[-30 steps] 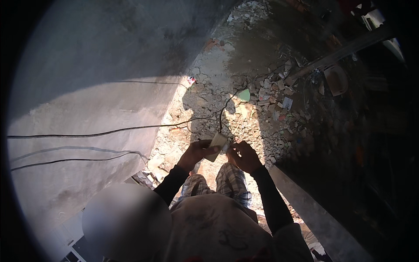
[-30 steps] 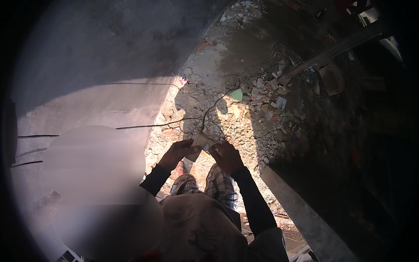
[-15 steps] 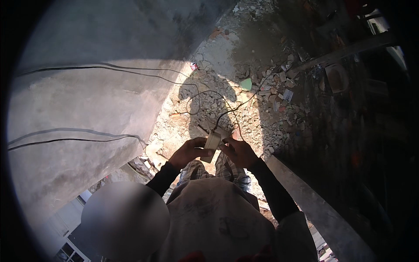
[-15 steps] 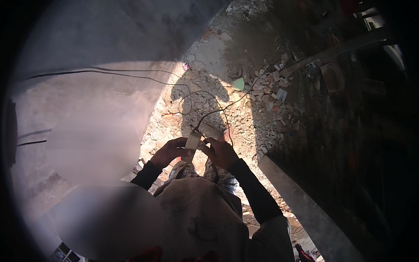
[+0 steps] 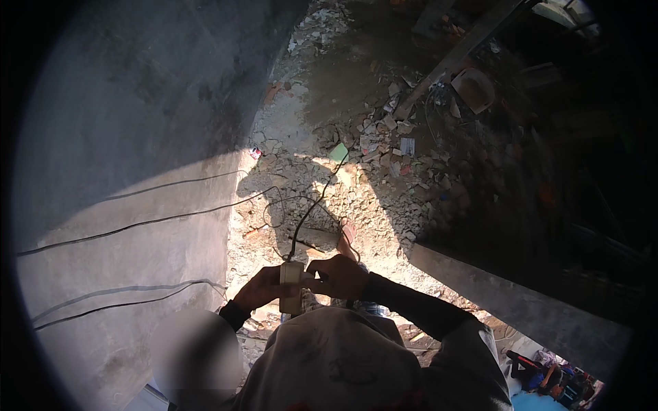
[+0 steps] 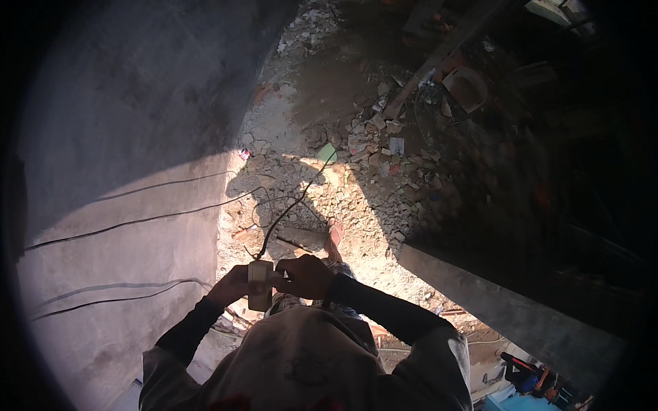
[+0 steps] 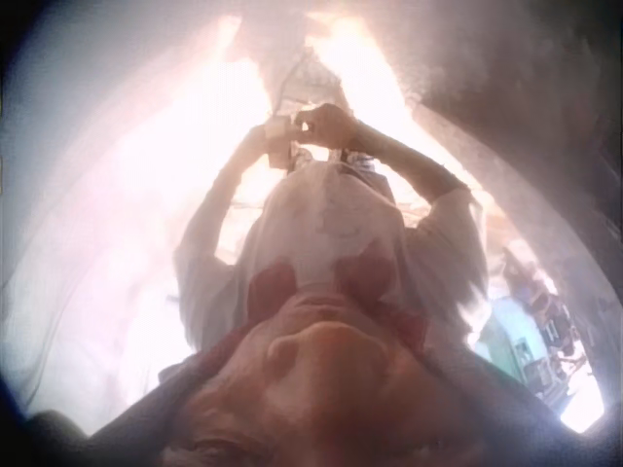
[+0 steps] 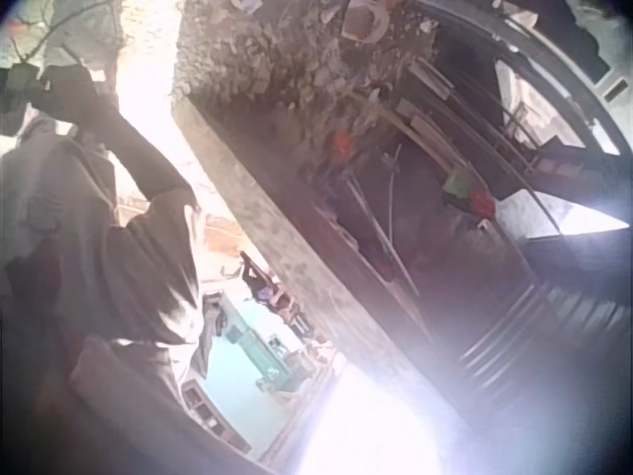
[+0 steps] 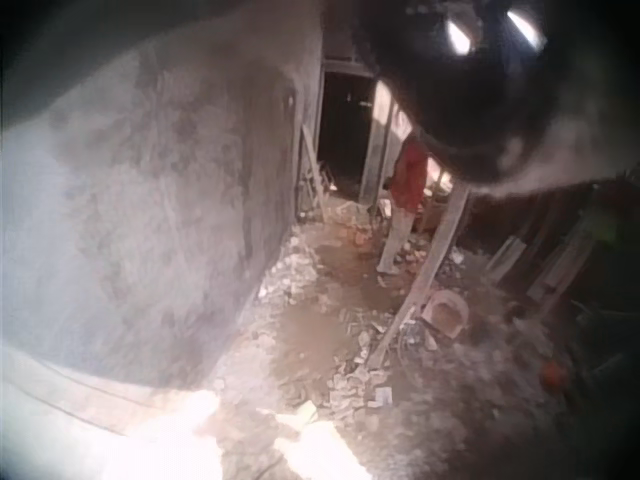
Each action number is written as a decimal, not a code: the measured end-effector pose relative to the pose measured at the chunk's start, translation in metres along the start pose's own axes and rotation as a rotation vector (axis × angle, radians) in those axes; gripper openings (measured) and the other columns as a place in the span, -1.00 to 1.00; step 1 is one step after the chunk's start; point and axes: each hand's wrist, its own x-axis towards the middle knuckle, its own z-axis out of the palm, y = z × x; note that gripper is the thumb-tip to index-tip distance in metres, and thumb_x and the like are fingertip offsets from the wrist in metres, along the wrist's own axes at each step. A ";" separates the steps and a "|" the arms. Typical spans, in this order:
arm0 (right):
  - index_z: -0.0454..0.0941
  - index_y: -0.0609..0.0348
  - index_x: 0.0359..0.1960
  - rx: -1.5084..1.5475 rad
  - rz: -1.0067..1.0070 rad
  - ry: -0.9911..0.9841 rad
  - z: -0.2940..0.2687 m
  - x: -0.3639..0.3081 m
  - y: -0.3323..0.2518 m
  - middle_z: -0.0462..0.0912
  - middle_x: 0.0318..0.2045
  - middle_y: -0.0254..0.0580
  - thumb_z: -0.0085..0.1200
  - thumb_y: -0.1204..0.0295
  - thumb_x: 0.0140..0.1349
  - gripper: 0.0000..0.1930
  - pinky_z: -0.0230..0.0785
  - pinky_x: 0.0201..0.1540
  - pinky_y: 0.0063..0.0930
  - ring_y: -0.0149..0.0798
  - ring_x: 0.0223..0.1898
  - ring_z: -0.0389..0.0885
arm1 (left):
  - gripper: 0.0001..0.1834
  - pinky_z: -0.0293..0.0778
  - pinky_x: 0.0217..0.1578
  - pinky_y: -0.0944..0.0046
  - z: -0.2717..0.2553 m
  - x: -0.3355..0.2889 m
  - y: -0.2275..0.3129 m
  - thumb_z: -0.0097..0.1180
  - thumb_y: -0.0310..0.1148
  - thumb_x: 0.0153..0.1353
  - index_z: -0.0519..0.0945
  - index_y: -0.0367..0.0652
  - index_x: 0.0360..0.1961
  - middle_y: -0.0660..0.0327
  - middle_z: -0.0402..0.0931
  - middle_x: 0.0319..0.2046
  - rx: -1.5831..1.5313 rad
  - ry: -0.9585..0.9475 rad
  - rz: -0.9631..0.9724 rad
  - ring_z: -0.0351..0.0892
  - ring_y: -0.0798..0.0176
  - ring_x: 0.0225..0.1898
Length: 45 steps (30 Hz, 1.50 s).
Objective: The person uses a hammer and chisel to chip away at a concrete floor. They also handle a black cable, pulling it across the debris-covered ground. The person is sitting on the floor while performing these actions.
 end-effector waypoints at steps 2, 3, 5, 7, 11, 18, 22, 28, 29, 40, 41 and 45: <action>0.60 0.19 -0.26 0.029 -0.030 0.028 -0.004 -0.001 -0.013 0.59 -0.64 -0.08 0.16 0.05 0.27 -0.61 0.44 -0.47 -0.22 -0.07 -0.58 0.63 | -0.45 0.51 0.05 0.21 -0.004 -0.008 0.010 0.37 -0.36 0.17 0.52 -0.23 0.18 0.21 0.64 -0.05 0.064 -0.006 0.041 0.61 0.33 -0.03; 0.61 0.18 -0.25 0.075 -0.073 0.075 -0.004 -0.003 -0.010 0.58 -0.66 -0.12 0.18 0.06 0.24 -0.62 0.45 -0.47 -0.24 -0.08 -0.61 0.62 | -0.45 0.53 0.02 0.21 -0.005 -0.008 0.016 0.38 -0.40 0.15 0.52 -0.21 0.17 0.23 0.64 -0.07 0.136 -0.011 0.067 0.62 0.34 -0.06; 0.62 0.18 -0.25 0.110 -0.091 0.110 -0.006 -0.005 -0.011 0.59 -0.65 -0.12 0.21 0.06 0.21 -0.61 0.47 -0.46 -0.25 -0.09 -0.59 0.63 | -0.45 0.53 0.02 0.20 -0.005 -0.008 0.024 0.40 -0.37 0.13 0.53 -0.21 0.16 0.23 0.64 -0.08 0.180 -0.005 0.111 0.61 0.35 -0.06; 0.65 0.10 -0.27 0.133 -0.058 0.126 -0.004 -0.008 -0.011 0.67 -0.55 -0.12 0.30 0.12 0.07 -0.67 0.53 -0.37 -0.25 -0.11 -0.49 0.71 | -0.43 0.52 0.02 0.20 -0.003 -0.009 0.025 0.43 -0.36 0.10 0.54 -0.22 0.15 0.23 0.64 -0.08 0.226 0.004 0.190 0.61 0.35 -0.05; 0.66 0.11 -0.14 0.186 -0.050 0.133 -0.001 -0.021 -0.004 0.66 -0.56 -0.09 0.29 0.08 0.11 -0.59 0.53 -0.40 -0.25 -0.09 -0.51 0.69 | -0.40 0.53 -0.04 0.24 0.004 -0.007 0.024 0.45 -0.39 0.06 0.54 -0.21 0.16 0.24 0.64 -0.10 0.285 0.007 0.216 0.61 0.37 -0.09; 0.66 0.13 -0.22 0.110 -0.020 0.260 -0.007 -0.007 -0.002 0.59 -0.67 -0.17 0.33 0.15 0.12 -0.67 0.45 -0.53 -0.37 -0.27 -0.64 0.61 | -0.39 0.55 -0.06 0.25 -0.009 0.010 0.037 0.48 -0.38 0.01 0.56 -0.18 0.13 0.23 0.66 -0.18 0.524 0.039 0.299 0.64 0.35 -0.16; 0.66 0.12 -0.26 0.028 -0.109 0.254 -0.021 0.000 -0.009 0.51 -0.76 -0.26 0.35 0.25 0.09 -0.73 0.32 -0.65 -0.46 -0.37 -0.74 0.48 | -0.47 0.53 0.03 0.22 -0.015 0.018 0.058 0.48 -0.39 0.03 0.59 -0.17 0.06 0.22 0.67 -0.13 0.387 -0.057 0.173 0.64 0.32 -0.05; 0.62 0.10 -0.31 0.009 -0.216 0.138 -0.028 0.000 -0.023 0.52 -0.74 -0.21 0.33 0.25 0.09 -0.75 0.38 -0.60 -0.36 -0.25 -0.71 0.55 | -0.50 0.57 -0.04 0.25 -0.004 -0.002 0.049 0.49 -0.40 0.02 0.61 -0.22 0.01 0.25 0.69 -0.17 0.283 -0.051 0.128 0.65 0.39 -0.09; 0.59 0.10 -0.32 0.021 -0.217 0.121 -0.029 -0.001 -0.028 0.52 -0.73 -0.18 0.34 0.22 0.07 -0.73 0.40 -0.58 -0.32 -0.19 -0.69 0.58 | -0.52 0.57 -0.06 0.25 0.001 -0.008 0.056 0.49 -0.39 0.01 0.62 -0.22 -0.03 0.22 0.69 -0.17 0.227 -0.037 0.089 0.64 0.40 -0.09; 0.58 0.11 -0.37 0.119 -0.283 0.015 -0.019 0.010 -0.046 0.62 -0.63 -0.10 0.30 0.20 0.07 -0.73 0.53 -0.50 -0.23 -0.03 -0.58 0.68 | -0.37 0.60 -0.19 0.22 -0.001 -0.050 0.071 0.62 -0.20 -0.19 0.65 -0.22 -0.07 0.17 0.67 -0.23 0.545 0.118 0.371 0.70 0.21 -0.24; 0.59 0.10 -0.36 0.152 -0.295 0.022 -0.012 0.009 -0.042 0.62 -0.63 -0.11 0.30 0.20 0.07 -0.74 0.53 -0.51 -0.23 -0.03 -0.60 0.67 | -0.36 0.60 -0.19 0.21 -0.001 -0.052 0.067 0.62 -0.20 -0.20 0.65 -0.22 -0.07 0.17 0.67 -0.23 0.540 0.141 0.387 0.70 0.20 -0.25; 0.61 0.10 -0.14 0.067 -0.233 -0.139 -0.005 0.019 -0.037 0.67 -0.52 -0.05 0.33 0.09 0.08 -0.58 0.55 -0.41 -0.25 -0.05 -0.49 0.72 | -0.38 0.59 -0.20 0.24 -0.004 -0.057 0.047 0.61 -0.24 -0.21 0.65 -0.21 -0.08 0.18 0.66 -0.25 0.536 0.218 0.433 0.68 0.24 -0.27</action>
